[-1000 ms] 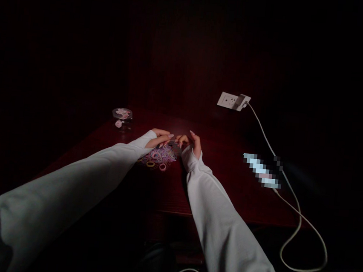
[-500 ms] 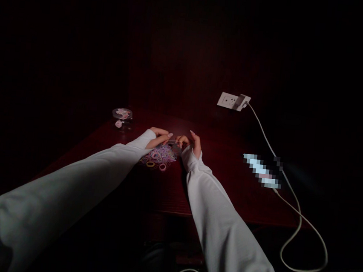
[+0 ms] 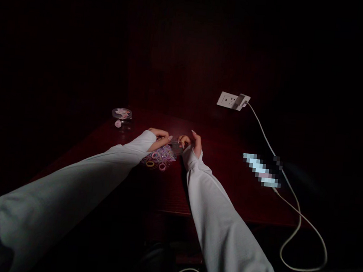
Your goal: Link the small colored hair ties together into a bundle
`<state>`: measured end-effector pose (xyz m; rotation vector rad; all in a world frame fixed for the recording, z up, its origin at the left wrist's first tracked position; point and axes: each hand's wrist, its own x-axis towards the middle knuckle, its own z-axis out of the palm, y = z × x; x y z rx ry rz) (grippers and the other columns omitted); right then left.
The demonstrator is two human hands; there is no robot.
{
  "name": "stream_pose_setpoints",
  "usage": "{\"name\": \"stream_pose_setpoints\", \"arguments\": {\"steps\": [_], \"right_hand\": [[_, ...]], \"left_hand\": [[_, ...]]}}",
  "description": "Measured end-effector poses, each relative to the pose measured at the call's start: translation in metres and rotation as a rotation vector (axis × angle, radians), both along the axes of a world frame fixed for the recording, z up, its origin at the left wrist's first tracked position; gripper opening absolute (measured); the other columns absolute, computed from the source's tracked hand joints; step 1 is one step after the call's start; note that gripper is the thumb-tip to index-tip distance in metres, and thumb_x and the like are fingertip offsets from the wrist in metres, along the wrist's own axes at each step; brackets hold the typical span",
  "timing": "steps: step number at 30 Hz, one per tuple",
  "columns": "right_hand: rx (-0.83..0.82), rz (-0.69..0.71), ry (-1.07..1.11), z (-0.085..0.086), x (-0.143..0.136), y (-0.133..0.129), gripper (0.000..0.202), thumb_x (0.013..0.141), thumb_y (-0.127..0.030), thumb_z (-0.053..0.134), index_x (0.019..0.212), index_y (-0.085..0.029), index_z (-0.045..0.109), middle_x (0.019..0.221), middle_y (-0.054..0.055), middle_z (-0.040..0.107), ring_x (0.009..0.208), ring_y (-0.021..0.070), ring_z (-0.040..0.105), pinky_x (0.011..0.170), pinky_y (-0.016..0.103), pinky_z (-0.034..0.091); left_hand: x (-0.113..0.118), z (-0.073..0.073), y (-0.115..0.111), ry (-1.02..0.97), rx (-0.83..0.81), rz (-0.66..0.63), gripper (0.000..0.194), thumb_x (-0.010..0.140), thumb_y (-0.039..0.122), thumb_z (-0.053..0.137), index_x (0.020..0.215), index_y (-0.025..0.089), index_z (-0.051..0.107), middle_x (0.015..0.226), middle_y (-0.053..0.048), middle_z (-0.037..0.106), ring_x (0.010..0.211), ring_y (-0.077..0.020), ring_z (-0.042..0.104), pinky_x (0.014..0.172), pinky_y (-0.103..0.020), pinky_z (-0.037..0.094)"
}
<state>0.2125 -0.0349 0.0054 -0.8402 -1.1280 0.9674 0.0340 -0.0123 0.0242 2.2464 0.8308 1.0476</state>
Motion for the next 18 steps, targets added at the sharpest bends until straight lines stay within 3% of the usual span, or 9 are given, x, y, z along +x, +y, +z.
{"name": "stream_pose_setpoints", "arguments": {"steps": [3,10,18], "right_hand": [[-0.046,0.035,0.022,0.0030,-0.0014,-0.0031,0.061,0.083,-0.077,0.041,0.050,-0.027,0.035,0.055,0.003,0.043,0.074,0.0230,0.058,0.073,0.038,0.047],[-0.014,0.023,-0.013,0.0013,0.0001,-0.0021,0.061,0.085,-0.076,0.045,0.050,-0.026,0.040,0.052,0.002,0.042,0.078,0.0233,0.064,0.066,0.033,0.045],[-0.064,0.074,-0.087,0.0000,0.0027,0.0023,0.070,0.083,-0.085,0.042,0.047,-0.025,0.045,0.056,0.004,0.056,0.062,0.0180,0.057,0.060,0.033,0.040]], "left_hand": [[-0.0005,0.0023,-0.0024,0.008,0.007,0.007,0.043,0.096,0.046,0.053,0.065,0.017,0.062,0.056,0.003,0.048,0.057,-0.0121,0.041,0.058,-0.024,0.030],[-0.0012,0.0051,-0.0050,0.017,0.044,-0.001,0.042,0.095,0.044,0.054,0.064,0.017,0.062,0.058,0.002,0.052,0.059,-0.0127,0.045,0.061,-0.024,0.034],[-0.0025,0.0027,-0.0016,0.015,0.074,0.018,0.044,0.097,0.046,0.050,0.065,0.017,0.061,0.058,0.002,0.052,0.060,-0.0125,0.045,0.062,-0.024,0.034]]}}
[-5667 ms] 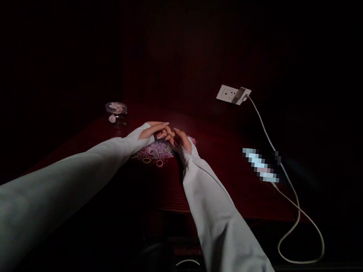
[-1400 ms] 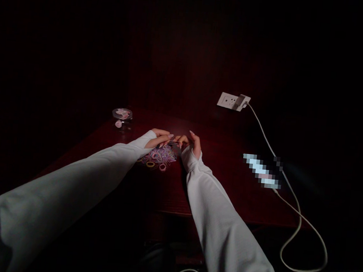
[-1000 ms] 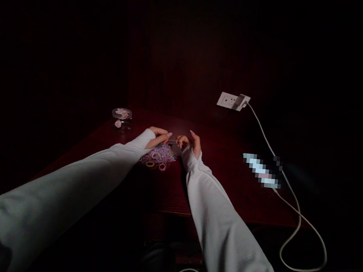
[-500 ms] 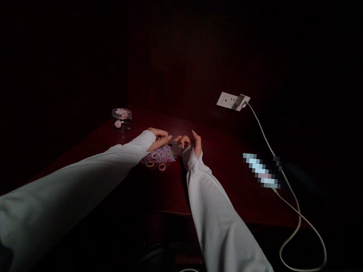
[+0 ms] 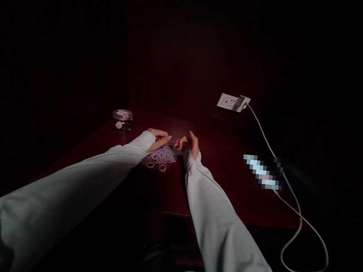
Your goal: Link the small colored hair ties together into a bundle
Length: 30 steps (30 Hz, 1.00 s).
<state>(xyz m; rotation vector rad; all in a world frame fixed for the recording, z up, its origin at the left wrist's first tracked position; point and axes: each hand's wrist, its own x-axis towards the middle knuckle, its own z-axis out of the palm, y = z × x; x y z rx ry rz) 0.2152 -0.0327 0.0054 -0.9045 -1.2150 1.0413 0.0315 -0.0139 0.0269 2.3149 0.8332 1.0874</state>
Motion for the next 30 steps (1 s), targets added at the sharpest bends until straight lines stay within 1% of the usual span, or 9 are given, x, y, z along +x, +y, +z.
{"name": "stream_pose_setpoints", "arguments": {"steps": [4,7,11,13,17,20,24,27,30], "right_hand": [[-0.003,-0.050,-0.075,0.004,-0.002,-0.005,0.069,0.087,-0.079,0.041,0.045,-0.025,0.046,0.053,0.003,0.058,0.055,0.0146,0.054,0.059,0.031,0.039],[-0.009,-0.112,-0.127,0.006,-0.005,-0.007,0.071,0.089,-0.078,0.038,0.043,-0.024,0.045,0.049,0.001,0.054,0.053,0.0132,0.051,0.061,0.030,0.040],[-0.043,-0.183,-0.139,0.004,-0.011,-0.003,0.074,0.092,-0.077,0.035,0.039,-0.025,0.038,0.043,0.000,0.044,0.049,0.0136,0.047,0.063,0.031,0.040],[-0.065,-0.223,-0.135,0.002,-0.014,0.000,0.073,0.093,-0.077,0.035,0.040,-0.026,0.035,0.042,0.000,0.041,0.048,0.0145,0.043,0.060,0.032,0.038],[-0.062,-0.296,-0.173,-0.001,-0.015,0.001,0.072,0.091,-0.079,0.039,0.042,-0.026,0.034,0.043,-0.001,0.040,0.048,0.0148,0.039,0.059,0.032,0.036],[-0.020,-0.211,-0.241,0.002,-0.013,-0.005,0.074,0.086,-0.084,0.040,0.042,-0.025,0.040,0.045,-0.001,0.044,0.051,0.0144,0.043,0.063,0.032,0.039],[0.048,-0.086,-0.309,0.007,-0.010,-0.016,0.072,0.080,-0.088,0.046,0.048,-0.024,0.053,0.050,-0.001,0.050,0.058,0.0151,0.048,0.067,0.032,0.041],[0.041,-0.067,-0.274,0.007,-0.009,-0.018,0.072,0.082,-0.086,0.044,0.048,-0.024,0.055,0.051,-0.001,0.051,0.060,0.0158,0.050,0.069,0.033,0.041],[0.023,-0.085,-0.265,0.005,-0.007,-0.015,0.071,0.084,-0.084,0.043,0.047,-0.024,0.053,0.051,0.000,0.052,0.059,0.0159,0.050,0.069,0.033,0.040]], "left_hand": [[-0.001,-0.006,0.009,0.058,0.126,0.056,0.047,0.097,0.047,0.048,0.060,0.019,0.051,0.057,0.003,0.045,0.057,-0.0121,0.039,0.059,-0.025,0.029],[-0.002,-0.007,0.014,0.141,0.250,0.108,0.047,0.096,0.045,0.045,0.057,0.019,0.042,0.057,0.003,0.043,0.055,-0.0118,0.036,0.061,-0.027,0.028],[-0.003,-0.003,0.014,0.228,0.333,0.127,0.040,0.096,0.040,0.043,0.063,0.019,0.049,0.062,0.001,0.053,0.061,-0.0123,0.044,0.069,-0.027,0.032],[-0.003,-0.002,0.013,0.241,0.333,0.126,0.040,0.096,0.040,0.043,0.062,0.019,0.049,0.062,0.001,0.052,0.061,-0.0124,0.044,0.070,-0.027,0.032],[0.000,-0.007,0.015,0.157,0.200,0.123,0.046,0.095,0.047,0.045,0.061,0.019,0.052,0.061,0.001,0.053,0.059,-0.0126,0.044,0.066,-0.027,0.033],[0.005,-0.012,0.018,0.025,0.003,0.064,0.048,0.094,0.053,0.046,0.063,0.019,0.058,0.061,0.000,0.057,0.062,-0.0144,0.050,0.065,-0.027,0.037],[0.012,-0.015,0.019,-0.070,-0.192,-0.068,0.056,0.092,0.064,0.043,0.063,0.019,0.057,0.054,0.001,0.049,0.055,-0.0140,0.046,0.060,-0.027,0.038],[0.015,-0.016,0.018,-0.120,-0.235,-0.123,0.061,0.088,0.073,0.044,0.062,0.019,0.058,0.052,0.001,0.047,0.053,-0.0136,0.044,0.059,-0.027,0.039],[0.012,-0.014,0.020,-0.135,-0.241,-0.119,0.061,0.088,0.073,0.046,0.060,0.020,0.056,0.051,0.002,0.046,0.052,-0.0130,0.044,0.059,-0.027,0.040]]}}
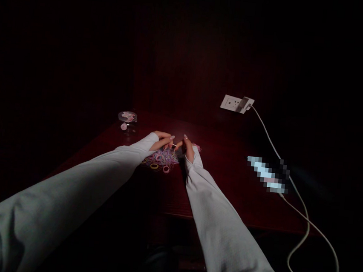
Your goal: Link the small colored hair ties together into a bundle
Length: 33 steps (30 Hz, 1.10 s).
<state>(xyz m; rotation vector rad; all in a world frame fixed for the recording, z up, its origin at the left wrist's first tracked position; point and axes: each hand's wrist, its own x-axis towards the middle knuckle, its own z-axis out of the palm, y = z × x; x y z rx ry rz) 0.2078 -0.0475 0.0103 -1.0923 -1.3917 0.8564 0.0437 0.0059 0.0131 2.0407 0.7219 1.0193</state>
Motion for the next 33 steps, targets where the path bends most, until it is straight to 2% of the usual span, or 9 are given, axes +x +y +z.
{"name": "stream_pose_setpoints", "arguments": {"steps": [3,6,11,14,17,20,24,28,33], "right_hand": [[0.002,-0.054,-0.014,0.000,0.002,0.002,0.067,0.084,-0.080,0.045,0.047,-0.024,0.051,0.049,-0.001,0.047,0.057,0.0154,0.047,0.066,0.032,0.038],[0.030,-0.085,0.027,0.002,0.004,0.001,0.057,0.085,-0.071,0.049,0.052,-0.024,0.053,0.055,-0.001,0.050,0.060,0.0151,0.047,0.065,0.032,0.038],[0.042,0.074,0.039,0.001,0.003,-0.004,0.038,0.082,-0.060,0.062,0.067,-0.024,0.061,0.068,-0.001,0.056,0.070,0.0158,0.051,0.070,0.031,0.040],[0.050,0.117,0.073,-0.004,0.001,-0.003,0.040,0.082,-0.063,0.065,0.074,-0.024,0.064,0.074,-0.001,0.059,0.072,0.0155,0.051,0.071,0.030,0.040],[0.046,0.121,0.131,-0.011,0.000,0.002,0.047,0.078,-0.070,0.069,0.075,-0.024,0.064,0.074,-0.001,0.058,0.070,0.0146,0.049,0.068,0.029,0.039],[0.045,0.106,0.165,-0.016,0.000,0.007,0.053,0.073,-0.077,0.072,0.077,-0.024,0.065,0.072,-0.002,0.057,0.067,0.0142,0.049,0.065,0.028,0.038],[0.054,0.081,0.144,-0.019,0.001,0.011,0.054,0.072,-0.077,0.073,0.075,-0.024,0.065,0.070,-0.002,0.058,0.067,0.0142,0.051,0.066,0.029,0.040],[0.041,0.059,0.147,-0.019,0.000,0.010,0.051,0.072,-0.074,0.073,0.073,-0.024,0.064,0.069,-0.002,0.060,0.066,0.0145,0.054,0.066,0.029,0.041],[0.006,0.041,0.137,-0.019,0.000,0.010,0.049,0.070,-0.072,0.074,0.071,-0.024,0.063,0.071,0.000,0.066,0.068,0.0160,0.058,0.070,0.030,0.045]], "left_hand": [[-0.009,0.006,0.004,-0.017,-0.015,0.035,0.057,0.087,0.068,0.051,0.057,0.020,0.051,0.052,0.002,0.047,0.052,-0.0126,0.044,0.058,-0.026,0.039],[-0.016,0.012,0.006,-0.086,-0.007,0.069,0.053,0.085,0.064,0.056,0.055,0.021,0.048,0.054,0.001,0.049,0.056,-0.0133,0.047,0.060,-0.026,0.041],[-0.013,0.010,-0.003,-0.130,-0.123,-0.046,0.041,0.085,0.057,0.065,0.069,0.019,0.060,0.062,0.002,0.057,0.059,-0.0126,0.050,0.065,-0.026,0.046],[-0.006,0.003,-0.005,-0.154,-0.111,-0.085,0.044,0.083,0.061,0.069,0.078,0.018,0.064,0.070,0.001,0.063,0.069,-0.0150,0.059,0.074,-0.028,0.050],[-0.002,-0.001,-0.001,-0.180,-0.082,-0.035,0.055,0.079,0.073,0.066,0.078,0.019,0.062,0.070,-0.001,0.063,0.072,-0.0170,0.061,0.077,-0.031,0.052],[-0.002,-0.001,0.006,-0.151,-0.047,0.007,0.058,0.078,0.077,0.064,0.079,0.019,0.061,0.071,-0.002,0.063,0.073,-0.0182,0.062,0.077,-0.033,0.053],[-0.003,-0.001,0.009,-0.092,-0.011,0.032,0.054,0.079,0.073,0.064,0.081,0.018,0.063,0.073,-0.004,0.068,0.073,-0.0191,0.066,0.073,-0.032,0.054],[-0.001,-0.005,0.007,-0.091,0.045,0.106,0.045,0.086,0.063,0.062,0.084,0.018,0.065,0.076,-0.005,0.072,0.074,-0.0186,0.068,0.068,-0.029,0.052],[0.000,-0.004,0.005,-0.106,0.037,0.107,0.041,0.088,0.059,0.064,0.084,0.018,0.064,0.077,-0.005,0.073,0.074,-0.0184,0.070,0.071,-0.029,0.055]]}}
